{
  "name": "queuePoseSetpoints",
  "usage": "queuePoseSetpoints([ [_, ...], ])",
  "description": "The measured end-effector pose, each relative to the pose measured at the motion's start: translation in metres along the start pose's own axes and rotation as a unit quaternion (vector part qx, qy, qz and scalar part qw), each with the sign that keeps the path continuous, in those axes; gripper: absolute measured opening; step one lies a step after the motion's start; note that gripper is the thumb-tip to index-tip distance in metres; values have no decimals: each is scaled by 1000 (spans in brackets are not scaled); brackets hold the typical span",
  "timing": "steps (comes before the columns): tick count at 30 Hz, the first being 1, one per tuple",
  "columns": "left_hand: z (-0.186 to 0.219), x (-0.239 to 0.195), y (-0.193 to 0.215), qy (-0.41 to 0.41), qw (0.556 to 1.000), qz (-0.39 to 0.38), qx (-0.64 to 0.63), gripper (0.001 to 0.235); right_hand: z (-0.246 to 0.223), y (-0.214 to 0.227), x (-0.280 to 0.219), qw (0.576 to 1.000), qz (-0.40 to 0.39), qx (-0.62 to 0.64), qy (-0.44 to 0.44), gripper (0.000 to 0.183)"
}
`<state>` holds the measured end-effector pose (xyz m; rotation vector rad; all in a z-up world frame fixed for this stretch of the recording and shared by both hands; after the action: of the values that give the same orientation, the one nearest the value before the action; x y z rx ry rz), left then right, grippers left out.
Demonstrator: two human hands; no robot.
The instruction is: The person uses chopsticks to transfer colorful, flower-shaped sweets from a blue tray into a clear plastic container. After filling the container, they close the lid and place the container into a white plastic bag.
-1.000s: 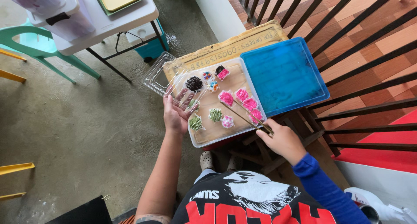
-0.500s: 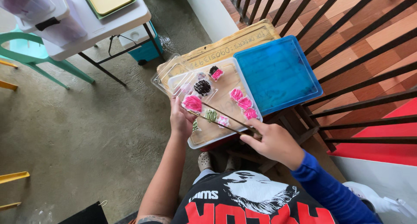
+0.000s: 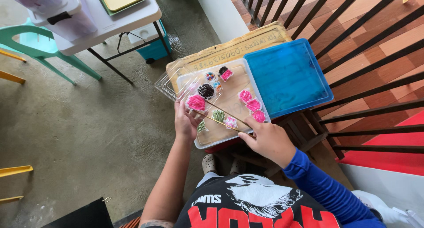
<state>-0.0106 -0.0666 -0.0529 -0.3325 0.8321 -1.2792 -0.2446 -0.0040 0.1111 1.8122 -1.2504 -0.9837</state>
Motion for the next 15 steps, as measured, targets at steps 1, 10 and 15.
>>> queuePoseSetpoints([
  [1,0,-1,1,-1,1000,0,-4,43,-2,-1,0,1000,-5,-2,3,39],
  [10,-6,1,0,6,1000,-16,-26,38,-4,5,-14,997,-64,32,-13,44],
  [15,-4,2,-4,-2,999,-21,-26,40,-4,19,-28,995,-83,32,-38,43],
])
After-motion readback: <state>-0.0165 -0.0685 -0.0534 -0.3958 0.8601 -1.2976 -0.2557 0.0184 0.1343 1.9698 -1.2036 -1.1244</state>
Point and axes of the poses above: each hand's wrist, its own x-axis towards the middle knuckle, its own y-axis out of the back of the hand, z = x × y, the point moved 9 cm from there along x, towards the middle knuckle, and after that the axes turned 2 degrees about -z, right-handed, at the moved point
